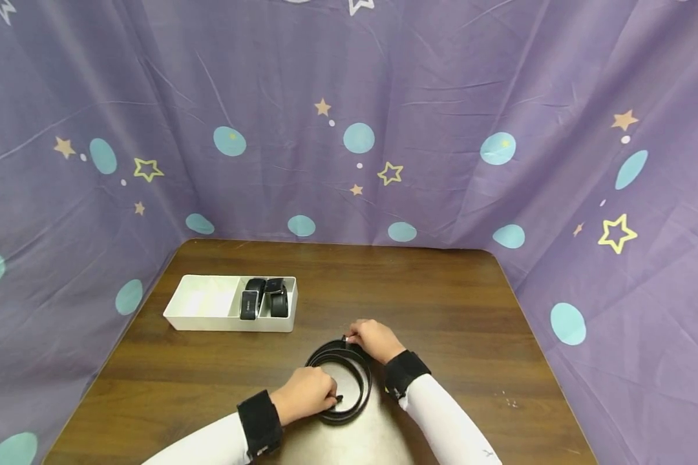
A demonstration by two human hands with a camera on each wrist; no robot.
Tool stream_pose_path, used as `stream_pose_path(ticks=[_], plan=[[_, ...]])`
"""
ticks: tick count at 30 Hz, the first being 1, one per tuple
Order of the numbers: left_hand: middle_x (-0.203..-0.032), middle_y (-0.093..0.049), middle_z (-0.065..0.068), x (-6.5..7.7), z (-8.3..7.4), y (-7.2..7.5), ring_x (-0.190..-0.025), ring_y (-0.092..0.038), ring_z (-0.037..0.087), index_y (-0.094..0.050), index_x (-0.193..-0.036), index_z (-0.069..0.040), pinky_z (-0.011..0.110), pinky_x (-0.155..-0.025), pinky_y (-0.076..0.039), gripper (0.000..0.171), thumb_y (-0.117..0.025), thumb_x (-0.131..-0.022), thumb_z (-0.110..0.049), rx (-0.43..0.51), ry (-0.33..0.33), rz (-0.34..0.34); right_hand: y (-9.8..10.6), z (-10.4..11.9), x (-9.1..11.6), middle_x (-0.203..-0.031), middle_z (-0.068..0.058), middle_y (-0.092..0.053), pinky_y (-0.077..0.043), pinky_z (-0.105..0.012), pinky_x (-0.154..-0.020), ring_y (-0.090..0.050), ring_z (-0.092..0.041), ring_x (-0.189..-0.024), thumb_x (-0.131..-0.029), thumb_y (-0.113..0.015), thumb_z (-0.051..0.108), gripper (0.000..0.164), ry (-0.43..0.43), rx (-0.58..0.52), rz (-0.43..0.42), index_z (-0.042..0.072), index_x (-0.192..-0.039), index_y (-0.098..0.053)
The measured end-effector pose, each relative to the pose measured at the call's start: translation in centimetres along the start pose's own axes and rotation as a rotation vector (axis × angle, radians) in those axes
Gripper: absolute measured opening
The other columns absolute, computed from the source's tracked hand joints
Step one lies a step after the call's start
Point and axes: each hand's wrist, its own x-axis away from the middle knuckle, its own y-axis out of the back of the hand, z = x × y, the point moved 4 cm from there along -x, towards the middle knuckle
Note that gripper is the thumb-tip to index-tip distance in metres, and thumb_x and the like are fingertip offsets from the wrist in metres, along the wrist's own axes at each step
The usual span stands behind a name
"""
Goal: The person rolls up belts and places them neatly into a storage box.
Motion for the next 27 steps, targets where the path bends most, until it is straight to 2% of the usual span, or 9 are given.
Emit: stream_pose_path(ticks=[4,7,11,13,16,19,23,27], plan=[[-0.054,-0.056,-0.011,-0.1,2.6,0.2,-0.052,-0.054,0.008,-0.059,-0.056,-0.025,0.028,-0.044,-0.04,0.026,-0.076,-0.075,-0.031,0.001,0.06,-0.034,1.3,-3.3,1.7,-0.079,0.003,-0.065,-0.051,-0.028,-0.065,-0.063,-0.011,-0.072,-0.087,-0.069,0.016,0.006,-0.043,0.048,-0.065,0.011,-0.085,-0.065],[-0.052,-0.053,-0.01,-0.1,4.7,0.3,-0.05,-0.051,0.008,-0.056,-0.054,-0.024,0.029,-0.043,-0.039,0.03,-0.076,-0.075,-0.029,0.023,0.112,-0.057,2.2,-5.1,3.6,-0.081,0.002,-0.066,-0.052,-0.029,-0.064,-0.064,-0.011,-0.073,-0.087,-0.07,0.013,0.01,-0.098,0.075,-0.085,0.009,-0.092,-0.062],[-0.052,-0.049,-0.011,0.1,7.1,0.1,-0.049,-0.048,0.007,-0.053,-0.053,-0.024,0.029,-0.043,-0.038,0.033,-0.075,-0.077,-0.028,0.038,0.17,-0.092,3.1,-5.3,6.7,-0.084,0.005,-0.065,-0.049,-0.028,-0.059,-0.06,-0.009,-0.069,-0.085,-0.07,0.01,0.02,-0.127,0.113,-0.05,0.011,-0.102,-0.06],[-0.052,-0.048,-0.012,0.0,7.7,-0.1,-0.05,-0.047,0.007,-0.053,-0.053,-0.024,0.028,-0.044,-0.038,0.032,-0.074,-0.077,-0.027,0.063,0.183,-0.097,3.0,-4.1,8.4,-0.085,0.008,-0.063,-0.046,-0.026,-0.056,-0.056,-0.005,-0.068,-0.085,-0.07,0.011,0.021,-0.09,0.125,-0.026,0.016,-0.102,-0.06],[-0.054,-0.05,-0.013,-0.3,7.8,-0.7,-0.052,-0.046,0.005,-0.056,-0.056,-0.025,0.027,-0.045,-0.037,0.028,-0.074,-0.078,-0.026,0.099,0.18,-0.099,1.8,-1.1,10.7,-0.082,0.014,-0.057,-0.041,-0.019,-0.054,-0.048,0.004,-0.065,-0.085,-0.071,0.015,0.016,0.033,0.109,-0.023,0.02,-0.094,-0.059],[-0.055,-0.051,-0.015,-1.0,7.4,-1.1,-0.052,-0.046,0.004,-0.059,-0.057,-0.026,0.026,-0.046,-0.038,0.025,-0.073,-0.077,-0.026,0.104,0.163,-0.094,0.4,2.6,12.2,-0.079,0.018,-0.053,-0.037,-0.01,-0.056,-0.042,0.01,-0.065,-0.086,-0.071,0.02,0.015,0.17,0.052,-0.024,0.023,-0.089,-0.057],[-0.052,-0.048,-0.016,-2.4,6.4,-1.2,-0.051,-0.045,0.004,-0.057,-0.054,-0.027,0.025,-0.047,-0.038,0.028,-0.074,-0.076,-0.028,0.094,0.116,-0.091,-0.8,7.1,12.2,-0.085,0.016,-0.061,-0.041,-0.008,-0.063,-0.052,0.01,-0.072,-0.088,-0.07,0.024,0.011,0.309,-0.017,0.011,0.022,-0.095,-0.062],[-0.052,-0.045,-0.017,-3.7,5.3,-1.1,-0.052,-0.041,0.003,-0.057,-0.054,-0.026,0.023,-0.048,-0.036,0.029,-0.075,-0.077,-0.032,0.111,0.049,-0.056,-1.4,9.8,10.2,-0.084,0.014,-0.066,-0.045,-0.01,-0.062,-0.059,0.006,-0.073,-0.085,-0.073,0.023,0.012,0.365,0.024,-0.007,0.02,-0.094,-0.065]])
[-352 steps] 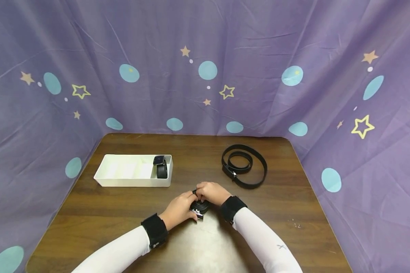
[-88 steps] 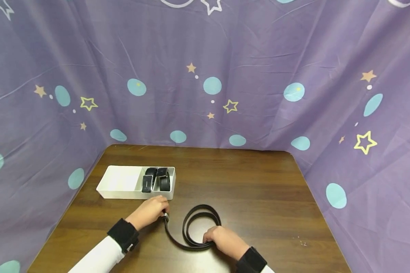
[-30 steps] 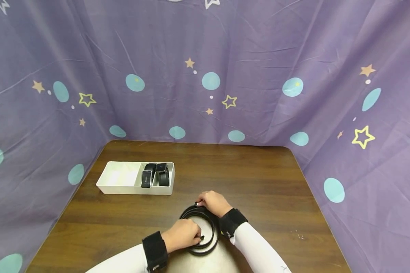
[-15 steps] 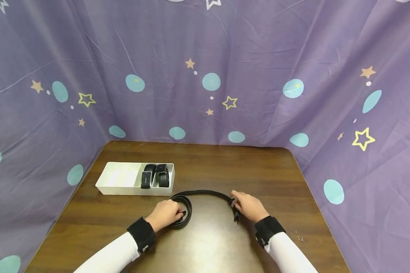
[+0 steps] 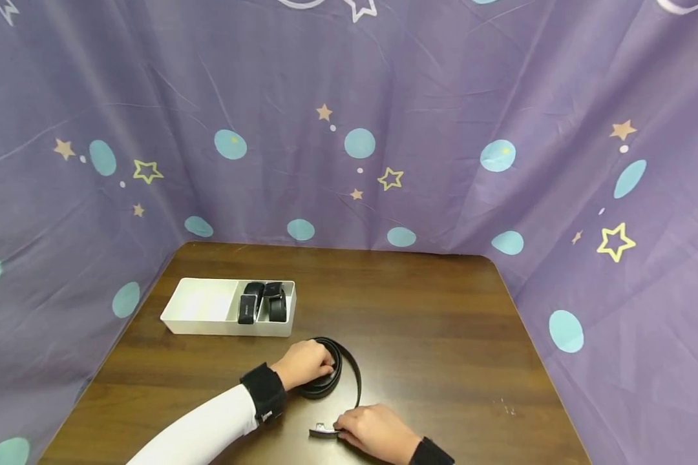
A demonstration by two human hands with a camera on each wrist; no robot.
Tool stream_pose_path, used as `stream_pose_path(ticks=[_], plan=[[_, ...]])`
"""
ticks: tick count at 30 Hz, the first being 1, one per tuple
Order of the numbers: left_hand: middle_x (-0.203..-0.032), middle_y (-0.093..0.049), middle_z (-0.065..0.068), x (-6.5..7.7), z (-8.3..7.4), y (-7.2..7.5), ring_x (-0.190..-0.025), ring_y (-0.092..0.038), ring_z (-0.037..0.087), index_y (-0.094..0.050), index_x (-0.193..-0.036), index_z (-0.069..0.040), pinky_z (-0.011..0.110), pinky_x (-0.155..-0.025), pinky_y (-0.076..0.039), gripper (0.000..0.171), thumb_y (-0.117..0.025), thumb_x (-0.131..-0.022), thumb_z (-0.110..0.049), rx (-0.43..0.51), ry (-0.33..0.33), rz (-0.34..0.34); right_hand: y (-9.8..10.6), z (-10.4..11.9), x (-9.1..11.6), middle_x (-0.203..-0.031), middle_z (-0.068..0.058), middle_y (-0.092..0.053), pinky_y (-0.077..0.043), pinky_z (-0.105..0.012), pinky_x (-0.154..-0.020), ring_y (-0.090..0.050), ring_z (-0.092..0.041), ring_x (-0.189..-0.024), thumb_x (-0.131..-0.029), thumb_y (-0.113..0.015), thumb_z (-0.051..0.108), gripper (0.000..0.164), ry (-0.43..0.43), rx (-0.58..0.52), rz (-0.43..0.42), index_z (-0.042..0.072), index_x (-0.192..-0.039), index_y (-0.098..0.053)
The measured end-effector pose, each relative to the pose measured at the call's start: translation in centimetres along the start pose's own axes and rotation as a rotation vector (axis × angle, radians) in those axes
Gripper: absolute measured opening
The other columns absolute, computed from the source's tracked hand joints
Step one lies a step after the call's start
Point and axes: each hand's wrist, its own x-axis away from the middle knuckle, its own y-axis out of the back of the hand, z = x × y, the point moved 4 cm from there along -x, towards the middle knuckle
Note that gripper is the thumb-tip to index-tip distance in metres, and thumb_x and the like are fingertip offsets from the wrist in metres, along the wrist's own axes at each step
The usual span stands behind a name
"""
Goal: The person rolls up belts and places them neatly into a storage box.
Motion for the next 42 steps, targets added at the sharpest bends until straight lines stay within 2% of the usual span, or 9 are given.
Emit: stream_pose_path(ticks=[7,10,15,18,22,27,30,35,42], plan=[[-0.059,-0.057,-0.023,-0.6,-1.4,-0.4,-0.057,-0.049,-0.003,-0.068,-0.06,-0.031,0.018,-0.054,-0.043,0.02,-0.076,-0.075,-0.041,0.014,-0.079,0.079,-1.3,-0.2,-3.8,-0.075,0.015,-0.062,-0.039,-0.01,-0.052,-0.051,0.009,-0.062,-0.084,-0.074,0.023,0.014,-0.208,0.069,-0.018,0.021,-0.082,-0.06],[-0.061,-0.06,-0.022,-0.6,-1.6,-0.2,-0.059,-0.051,-0.003,-0.07,-0.062,-0.031,0.018,-0.058,-0.045,0.018,-0.076,-0.077,-0.04,0.032,-0.078,0.098,-1.6,-0.7,-4.2,-0.071,0.014,-0.057,-0.034,-0.01,-0.05,-0.044,0.009,-0.059,-0.085,-0.073,0.024,0.014,-0.301,0.025,0.003,0.02,-0.084,-0.059],[-0.067,-0.063,-0.021,-0.8,-1.4,0.4,-0.062,-0.051,-0.004,-0.073,-0.07,-0.028,0.016,-0.06,-0.043,0.011,-0.074,-0.079,-0.034,0.082,-0.099,0.142,-0.7,-1.8,-4.2,-0.068,0.016,-0.055,-0.033,-0.009,-0.051,-0.04,0.01,-0.057,-0.087,-0.07,0.027,0.012,-0.35,-0.087,0.011,0.019,-0.093,-0.064],[-0.073,-0.066,-0.019,-0.9,-1.0,2.0,-0.063,-0.053,-0.004,-0.075,-0.078,-0.025,0.015,-0.06,-0.043,0.006,-0.073,-0.082,-0.03,0.117,-0.105,0.144,1.2,-3.3,-4.4,-0.066,0.017,-0.055,-0.034,-0.011,-0.05,-0.04,0.009,-0.056,-0.086,-0.071,0.025,0.008,-0.396,-0.067,-0.06,0.02,-0.09,-0.066],[-0.079,-0.07,-0.012,-0.8,-0.1,5.6,-0.067,-0.056,-0.001,-0.075,-0.085,-0.019,0.019,-0.061,-0.045,0.007,-0.071,-0.085,-0.025,0.175,-0.043,0.069,4.1,-5.5,-5.1,-0.068,0.015,-0.054,-0.036,-0.016,-0.05,-0.042,0.005,-0.057,-0.084,-0.073,0.019,0.009,-0.503,0.048,-0.171,0.021,-0.081,-0.065],[-0.076,-0.067,-0.012,0.5,-0.7,8.7,-0.063,-0.053,0.0,-0.074,-0.082,-0.018,0.02,-0.058,-0.044,0.006,-0.071,-0.086,-0.022,0.184,-0.016,0.018,5.0,-6.0,-7.3,-0.07,0.012,-0.053,-0.041,-0.02,-0.054,-0.047,-0.001,-0.062,-0.083,-0.073,0.016,0.01,-0.51,0.094,-0.141,0.019,-0.08,-0.064],[-0.07,-0.062,-0.017,1.9,-2.3,7.8,-0.06,-0.051,-0.002,-0.07,-0.074,-0.025,0.019,-0.055,-0.043,0.008,-0.074,-0.081,-0.025,0.066,-0.074,0.045,3.7,-5.5,-8.9,-0.072,0.01,-0.056,-0.044,-0.022,-0.056,-0.051,-0.003,-0.065,-0.085,-0.07,0.017,0.006,-0.468,0.058,-0.063,0.018,-0.082,-0.064],[-0.068,-0.06,-0.014,4.4,-5.0,4.0,-0.064,-0.058,0.002,-0.063,-0.066,-0.025,0.023,-0.052,-0.047,0.023,-0.079,-0.074,-0.039,-0.171,-0.16,0.043,0.6,-5.8,-10.7,-0.07,0.01,-0.059,-0.044,-0.021,-0.056,-0.053,-0.003,-0.064,-0.087,-0.068,0.023,0.012,-0.448,-0.058,0.093,0.019,-0.079,-0.061],[-0.071,-0.061,-0.01,5.8,-6.3,2.0,-0.066,-0.06,0.004,-0.064,-0.073,-0.021,0.024,-0.053,-0.049,0.026,-0.078,-0.076,-0.044,-0.236,-0.159,-0.028,-2.2,-6.6,-11.6,-0.064,0.01,-0.055,-0.041,-0.02,-0.055,-0.047,-0.002,-0.058,-0.085,-0.072,0.029,0.021,-0.495,-0.126,0.274,0.016,-0.074,-0.06]])
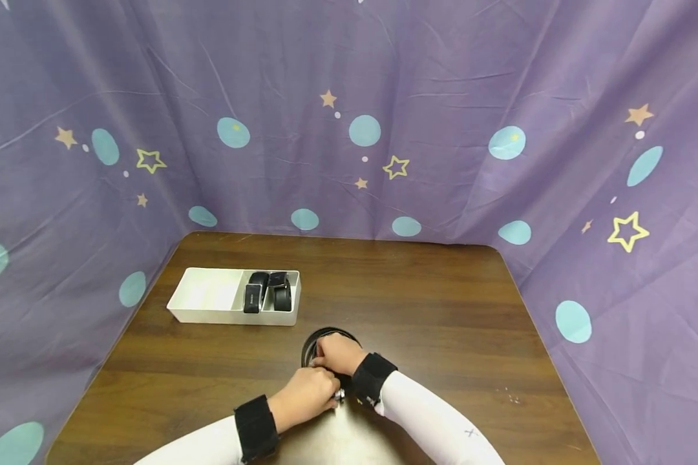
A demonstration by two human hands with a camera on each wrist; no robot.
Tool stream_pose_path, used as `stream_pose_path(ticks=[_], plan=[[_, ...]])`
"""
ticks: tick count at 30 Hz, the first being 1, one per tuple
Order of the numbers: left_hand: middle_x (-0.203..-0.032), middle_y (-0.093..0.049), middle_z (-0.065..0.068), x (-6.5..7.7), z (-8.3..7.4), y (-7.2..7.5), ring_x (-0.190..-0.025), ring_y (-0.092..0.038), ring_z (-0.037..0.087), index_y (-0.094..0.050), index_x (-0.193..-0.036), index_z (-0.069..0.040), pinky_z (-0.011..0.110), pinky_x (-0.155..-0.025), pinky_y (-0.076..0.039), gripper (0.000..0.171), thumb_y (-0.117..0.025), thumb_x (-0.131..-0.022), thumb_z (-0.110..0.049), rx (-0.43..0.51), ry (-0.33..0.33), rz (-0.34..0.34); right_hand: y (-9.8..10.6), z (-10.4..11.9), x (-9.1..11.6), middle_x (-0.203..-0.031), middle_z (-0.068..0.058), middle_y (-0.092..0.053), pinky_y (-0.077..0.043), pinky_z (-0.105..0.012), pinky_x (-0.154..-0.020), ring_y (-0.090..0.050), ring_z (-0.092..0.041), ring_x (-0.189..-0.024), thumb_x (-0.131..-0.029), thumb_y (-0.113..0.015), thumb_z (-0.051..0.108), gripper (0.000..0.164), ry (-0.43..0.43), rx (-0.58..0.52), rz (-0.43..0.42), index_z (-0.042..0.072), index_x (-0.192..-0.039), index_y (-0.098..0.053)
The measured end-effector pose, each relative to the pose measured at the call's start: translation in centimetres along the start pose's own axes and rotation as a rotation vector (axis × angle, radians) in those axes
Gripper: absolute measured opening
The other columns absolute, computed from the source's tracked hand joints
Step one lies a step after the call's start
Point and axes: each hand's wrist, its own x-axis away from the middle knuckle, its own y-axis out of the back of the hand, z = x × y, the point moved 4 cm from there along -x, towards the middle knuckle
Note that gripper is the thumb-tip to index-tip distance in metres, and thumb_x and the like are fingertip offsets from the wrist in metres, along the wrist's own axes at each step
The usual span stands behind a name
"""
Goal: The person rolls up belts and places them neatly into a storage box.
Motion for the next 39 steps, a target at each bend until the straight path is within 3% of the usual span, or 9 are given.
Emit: stream_pose_path(ticks=[3,7,14,19,21,24,30,36,39], plan=[[-0.067,-0.06,-0.011,0.0,-0.3,-0.1,-0.061,-0.059,0.004,-0.063,-0.073,-0.022,0.025,-0.05,-0.047,0.024,-0.078,-0.077,-0.041,0.015,-0.008,0.021,0.3,-0.3,-0.3,-0.068,0.007,-0.059,-0.044,-0.022,-0.058,-0.051,-0.005,-0.06,-0.079,-0.075,0.022,0.016,-0.064,-0.042,0.007,0.013,-0.076,-0.062],[-0.062,-0.058,-0.013,-0.1,-0.4,-0.2,-0.055,-0.056,0.003,-0.06,-0.072,-0.024,0.024,-0.047,-0.044,0.024,-0.078,-0.076,-0.039,0.035,-0.055,0.084,1.3,-1.6,-0.4,-0.068,0.003,-0.06,-0.044,-0.025,-0.055,-0.051,-0.009,-0.059,-0.072,-0.076,0.014,0.014,-0.177,-0.056,-0.051,0.01,-0.073,-0.062],[-0.054,-0.042,-0.019,1.0,0.1,0.0,-0.049,-0.037,-0.002,-0.051,-0.061,-0.026,0.019,-0.046,-0.031,0.032,-0.081,-0.069,-0.034,0.129,-0.167,0.208,3.5,-6.6,0.4,-0.059,0.001,-0.052,-0.04,-0.031,-0.05,-0.045,-0.014,-0.054,-0.072,-0.075,0.006,0.027,-0.366,0.032,-0.153,0.011,-0.057,-0.052],[-0.055,-0.037,-0.018,2.9,2.5,0.6,-0.051,-0.034,-0.001,-0.048,-0.059,-0.024,0.018,-0.047,-0.029,0.034,-0.082,-0.066,-0.026,0.232,-0.088,0.321,4.6,-9.8,2.6,-0.062,-0.001,-0.054,-0.042,-0.035,-0.051,-0.047,-0.016,-0.056,-0.075,-0.07,0.002,0.027,-0.441,0.094,-0.173,0.011,-0.059,-0.05],[-0.055,-0.039,-0.018,3.6,4.0,0.9,-0.052,-0.036,0.0,-0.049,-0.059,-0.024,0.02,-0.046,-0.03,0.032,-0.08,-0.065,-0.021,0.239,-0.03,0.317,4.8,-10.0,3.8,-0.063,-0.002,-0.056,-0.042,-0.036,-0.049,-0.048,-0.016,-0.056,-0.076,-0.069,0.0,0.025,-0.415,0.121,-0.19,0.011,-0.062,-0.051],[-0.055,-0.043,-0.016,4.0,6.7,1.0,-0.051,-0.039,0.003,-0.05,-0.058,-0.023,0.024,-0.046,-0.033,0.029,-0.076,-0.065,-0.013,0.217,0.043,0.254,4.6,-9.3,5.5,-0.064,-0.001,-0.056,-0.043,-0.037,-0.047,-0.052,-0.016,-0.056,-0.076,-0.067,0.0,0.023,-0.33,0.173,-0.211,0.014,-0.066,-0.051],[-0.06,-0.054,-0.01,3.0,10.5,0.2,-0.057,-0.054,0.011,-0.058,-0.058,-0.021,0.03,-0.053,-0.044,0.024,-0.077,-0.066,-0.01,0.136,0.088,0.097,2.7,-5.4,8.5,-0.073,0.006,-0.059,-0.048,-0.033,-0.052,-0.061,-0.014,-0.064,-0.076,-0.074,0.006,0.021,-0.041,0.255,-0.184,0.017,-0.076,-0.056],[-0.088,-0.06,-0.002,-0.2,10.2,-0.6,-0.083,-0.059,0.017,-0.066,-0.067,-0.02,0.032,-0.072,-0.05,0.018,-0.08,-0.065,-0.008,0.067,0.059,-0.126,0.8,-1.3,9.6,-0.08,0.009,-0.061,-0.048,-0.023,-0.057,-0.062,-0.007,-0.071,-0.075,-0.076,0.016,0.017,0.282,0.309,-0.131,0.02,-0.082,-0.061],[-0.093,-0.058,-0.002,-2.1,9.0,-1.4,-0.083,-0.06,0.016,-0.069,-0.078,-0.02,0.029,-0.068,-0.051,0.014,-0.077,-0.073,-0.01,0.083,0.08,-0.185,0.1,-0.1,9.5,-0.082,0.01,-0.061,-0.048,-0.021,-0.062,-0.061,-0.004,-0.073,-0.077,-0.074,0.02,0.012,0.395,0.323,-0.136,0.022,-0.084,-0.065]])
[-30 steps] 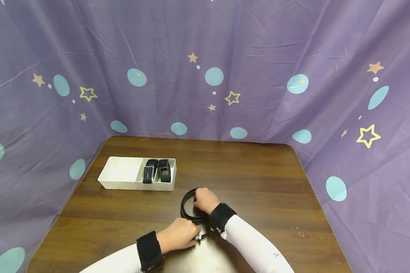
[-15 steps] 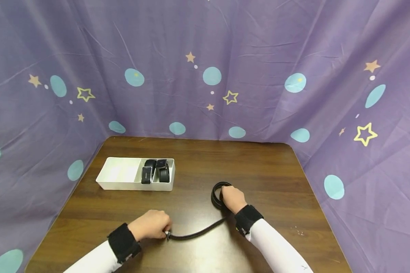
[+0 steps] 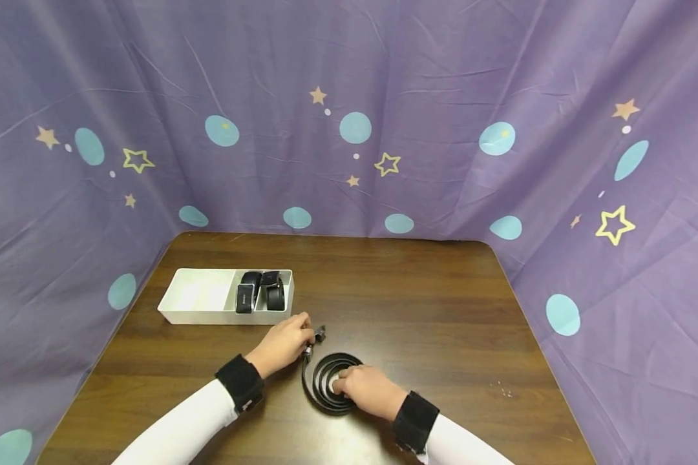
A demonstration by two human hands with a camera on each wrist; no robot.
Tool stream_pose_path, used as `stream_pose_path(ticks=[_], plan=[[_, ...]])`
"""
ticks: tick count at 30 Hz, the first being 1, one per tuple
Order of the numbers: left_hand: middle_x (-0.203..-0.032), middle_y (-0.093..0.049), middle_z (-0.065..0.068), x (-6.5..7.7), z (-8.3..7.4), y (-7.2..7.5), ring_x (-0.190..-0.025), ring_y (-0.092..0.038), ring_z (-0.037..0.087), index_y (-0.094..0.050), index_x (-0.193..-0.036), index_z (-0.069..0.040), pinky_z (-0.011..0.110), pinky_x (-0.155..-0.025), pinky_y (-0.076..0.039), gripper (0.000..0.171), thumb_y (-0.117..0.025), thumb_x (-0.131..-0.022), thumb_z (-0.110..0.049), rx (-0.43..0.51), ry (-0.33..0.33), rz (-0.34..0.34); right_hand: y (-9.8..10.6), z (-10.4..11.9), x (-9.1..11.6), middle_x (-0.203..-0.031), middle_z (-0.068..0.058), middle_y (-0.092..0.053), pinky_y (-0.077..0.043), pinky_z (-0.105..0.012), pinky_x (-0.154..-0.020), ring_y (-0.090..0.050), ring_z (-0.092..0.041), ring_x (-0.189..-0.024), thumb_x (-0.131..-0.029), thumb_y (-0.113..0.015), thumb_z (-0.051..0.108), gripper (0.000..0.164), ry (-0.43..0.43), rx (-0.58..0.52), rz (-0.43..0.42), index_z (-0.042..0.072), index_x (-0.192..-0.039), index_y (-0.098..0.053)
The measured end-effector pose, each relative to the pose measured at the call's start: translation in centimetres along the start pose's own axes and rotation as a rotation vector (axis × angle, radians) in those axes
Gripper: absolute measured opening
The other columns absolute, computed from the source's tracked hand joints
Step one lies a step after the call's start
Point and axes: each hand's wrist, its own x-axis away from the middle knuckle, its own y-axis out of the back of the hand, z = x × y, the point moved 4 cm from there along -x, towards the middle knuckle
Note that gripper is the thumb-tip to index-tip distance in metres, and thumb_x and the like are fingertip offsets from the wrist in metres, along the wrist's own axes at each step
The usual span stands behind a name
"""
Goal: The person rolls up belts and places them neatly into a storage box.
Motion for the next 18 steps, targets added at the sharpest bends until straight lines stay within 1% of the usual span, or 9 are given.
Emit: stream_pose_path(ticks=[2,4,5,7,9,11,13,15,18], plan=[[-0.092,-0.059,-0.003,-0.7,-1.0,-0.7,-0.079,-0.062,0.014,-0.068,-0.088,-0.02,0.026,-0.063,-0.05,0.014,-0.072,-0.079,-0.009,0.064,0.017,0.023,-0.2,0.4,-0.5,-0.084,0.011,-0.062,-0.048,-0.02,-0.065,-0.06,-0.003,-0.075,-0.079,-0.07,0.02,0.009,0.043,0.01,-0.01,0.024,-0.086,-0.067],[-0.094,-0.063,-0.005,-1.2,-1.9,-1.4,-0.081,-0.065,0.013,-0.067,-0.096,-0.019,0.025,-0.064,-0.051,0.016,-0.067,-0.084,-0.007,0.152,0.022,0.069,-0.5,0.6,-0.9,-0.085,0.012,-0.061,-0.047,-0.02,-0.066,-0.057,-0.002,-0.075,-0.08,-0.068,0.022,0.007,0.067,0.011,-0.011,0.026,-0.086,-0.068],[-0.096,-0.065,-0.005,-1.3,-2.3,-1.6,-0.084,-0.066,0.012,-0.066,-0.099,-0.018,0.025,-0.066,-0.052,0.018,-0.065,-0.086,-0.006,0.207,0.022,0.093,-0.6,0.7,-1.1,-0.084,0.013,-0.06,-0.046,-0.02,-0.066,-0.056,-0.002,-0.076,-0.081,-0.067,0.023,0.006,0.073,0.012,-0.007,0.026,-0.085,-0.068],[-0.102,-0.068,-0.004,-1.3,-2.9,-1.9,-0.093,-0.066,0.012,-0.066,-0.105,-0.017,0.026,-0.077,-0.053,0.022,-0.064,-0.087,-0.005,0.314,0.02,0.139,-0.8,0.6,-1.3,-0.085,0.014,-0.06,-0.046,-0.019,-0.067,-0.056,-0.002,-0.077,-0.081,-0.066,0.024,0.005,0.081,0.007,0.001,0.027,-0.085,-0.068],[-0.108,-0.069,-0.004,-1.2,-2.9,-2.1,-0.102,-0.065,0.011,-0.066,-0.11,-0.016,0.027,-0.087,-0.051,0.024,-0.064,-0.088,-0.006,0.393,0.021,0.176,-0.9,0.6,-1.3,-0.085,0.013,-0.06,-0.047,-0.02,-0.069,-0.057,-0.002,-0.08,-0.081,-0.067,0.025,0.005,0.086,-0.014,0.011,0.026,-0.085,-0.069],[-0.113,-0.069,-0.003,-1.0,-2.7,-2.2,-0.107,-0.063,0.011,-0.066,-0.114,-0.015,0.028,-0.092,-0.049,0.026,-0.064,-0.089,-0.008,0.457,0.024,0.206,-0.9,0.4,-1.1,-0.087,0.013,-0.062,-0.048,-0.021,-0.073,-0.06,-0.002,-0.085,-0.081,-0.07,0.025,0.006,0.086,-0.034,0.019,0.024,-0.087,-0.069],[-0.115,-0.069,-0.003,-0.7,-2.4,-2.4,-0.11,-0.062,0.011,-0.066,-0.117,-0.015,0.028,-0.095,-0.048,0.029,-0.064,-0.089,-0.008,0.504,0.038,0.227,-0.9,0.3,-1.0,-0.09,0.013,-0.064,-0.049,-0.021,-0.076,-0.062,-0.002,-0.089,-0.081,-0.071,0.024,0.009,0.086,-0.058,0.026,0.023,-0.09,-0.07],[-0.117,-0.068,-0.004,-0.6,-2.2,-2.5,-0.111,-0.062,0.01,-0.065,-0.119,-0.016,0.028,-0.096,-0.047,0.031,-0.064,-0.089,-0.009,0.53,0.049,0.237,-0.8,0.3,-0.9,-0.09,0.013,-0.065,-0.05,-0.021,-0.078,-0.062,-0.002,-0.091,-0.081,-0.073,0.024,0.011,0.08,-0.08,0.04,0.022,-0.091,-0.069],[-0.117,-0.068,-0.005,-0.5,-2.0,-2.4,-0.11,-0.062,0.011,-0.065,-0.119,-0.018,0.029,-0.095,-0.048,0.033,-0.065,-0.088,-0.009,0.534,0.062,0.231,-0.8,0.1,-1.1,-0.087,0.013,-0.064,-0.049,-0.02,-0.074,-0.06,0.0,-0.086,-0.081,-0.073,0.026,0.011,0.04,-0.107,0.074,0.021,-0.089,-0.067]])
